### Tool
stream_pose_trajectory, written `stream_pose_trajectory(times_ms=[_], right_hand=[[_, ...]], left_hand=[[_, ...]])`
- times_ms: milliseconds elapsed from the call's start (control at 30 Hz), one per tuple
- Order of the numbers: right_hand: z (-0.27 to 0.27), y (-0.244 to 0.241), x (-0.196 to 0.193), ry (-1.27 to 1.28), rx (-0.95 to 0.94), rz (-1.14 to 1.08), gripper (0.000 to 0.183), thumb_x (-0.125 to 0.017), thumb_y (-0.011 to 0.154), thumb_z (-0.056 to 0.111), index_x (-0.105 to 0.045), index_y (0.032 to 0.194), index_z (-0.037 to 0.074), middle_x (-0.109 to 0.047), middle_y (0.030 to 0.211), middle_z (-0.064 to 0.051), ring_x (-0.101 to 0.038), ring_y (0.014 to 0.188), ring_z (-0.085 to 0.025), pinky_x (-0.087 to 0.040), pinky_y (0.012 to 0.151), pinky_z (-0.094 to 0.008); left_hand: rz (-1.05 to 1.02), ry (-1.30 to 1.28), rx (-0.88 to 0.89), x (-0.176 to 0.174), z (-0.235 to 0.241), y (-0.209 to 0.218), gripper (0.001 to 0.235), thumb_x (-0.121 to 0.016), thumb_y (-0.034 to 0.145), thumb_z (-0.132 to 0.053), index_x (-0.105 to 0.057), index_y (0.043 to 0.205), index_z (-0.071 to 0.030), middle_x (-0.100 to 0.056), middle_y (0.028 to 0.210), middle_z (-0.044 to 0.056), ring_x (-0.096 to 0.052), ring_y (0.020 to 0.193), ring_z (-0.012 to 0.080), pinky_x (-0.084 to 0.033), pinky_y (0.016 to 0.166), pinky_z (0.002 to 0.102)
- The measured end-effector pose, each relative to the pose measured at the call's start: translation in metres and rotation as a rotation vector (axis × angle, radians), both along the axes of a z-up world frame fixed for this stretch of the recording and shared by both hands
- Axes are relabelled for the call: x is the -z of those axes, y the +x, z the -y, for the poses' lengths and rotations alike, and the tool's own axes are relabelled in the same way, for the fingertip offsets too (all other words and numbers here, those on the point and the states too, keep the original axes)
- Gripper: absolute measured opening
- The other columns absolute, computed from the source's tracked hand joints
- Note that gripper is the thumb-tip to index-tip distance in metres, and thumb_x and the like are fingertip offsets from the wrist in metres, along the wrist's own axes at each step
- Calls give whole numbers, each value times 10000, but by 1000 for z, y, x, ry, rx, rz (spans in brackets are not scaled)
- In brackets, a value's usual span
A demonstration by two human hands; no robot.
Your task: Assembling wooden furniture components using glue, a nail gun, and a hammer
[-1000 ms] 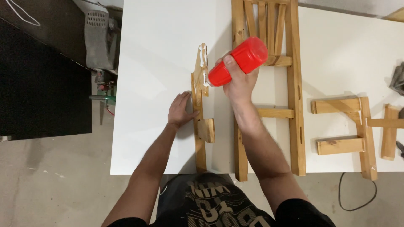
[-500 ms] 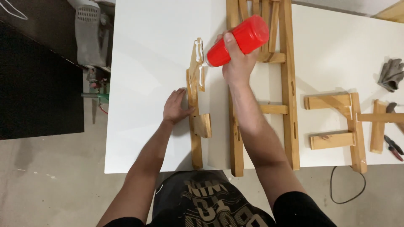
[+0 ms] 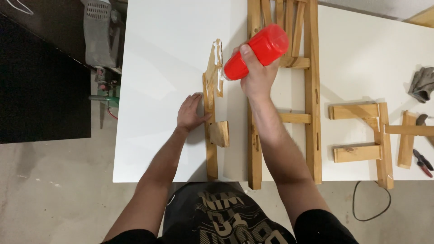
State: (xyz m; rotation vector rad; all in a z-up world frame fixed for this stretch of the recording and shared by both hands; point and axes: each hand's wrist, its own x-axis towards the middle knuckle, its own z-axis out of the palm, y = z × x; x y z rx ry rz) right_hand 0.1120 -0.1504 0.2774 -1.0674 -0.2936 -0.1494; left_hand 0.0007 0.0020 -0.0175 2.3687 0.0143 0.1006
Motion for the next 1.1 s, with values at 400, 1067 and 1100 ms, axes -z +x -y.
stream_pose_trajectory(times_ms=[400, 1067, 1100], right_hand=[[35, -52, 3, 36, 5, 147, 451, -790, 881, 16, -507, 1227, 79, -648, 947, -194, -718, 839, -362, -614, 771, -529], [48, -99, 50, 421, 183, -331, 401, -770, 908, 208, -500, 1181, 94, -671, 950, -89, -699, 847, -249, -613, 803, -480], [50, -96, 57, 429, 182, -334, 401, -770, 908, 208, -500, 1181, 94, -671, 950, -89, -699, 847, -249, -613, 803, -480]], left_hand=[[15, 99, -43, 17, 1, 5, 991, -862, 729, -610, -495, 1513, -129, -525, 1538, 39, -452, 1466, 182, -223, 1334, 291], [5, -523, 205, -170, 23, -88, 1027, -931, 721, -112, -359, 1575, -89, -482, 1522, 129, -507, 1406, 326, -378, 1263, 466], [2, -514, 204, -167, 23, -86, 1027, -931, 721, -112, -359, 1575, -89, -482, 1522, 129, -507, 1406, 326, -378, 1263, 466]])
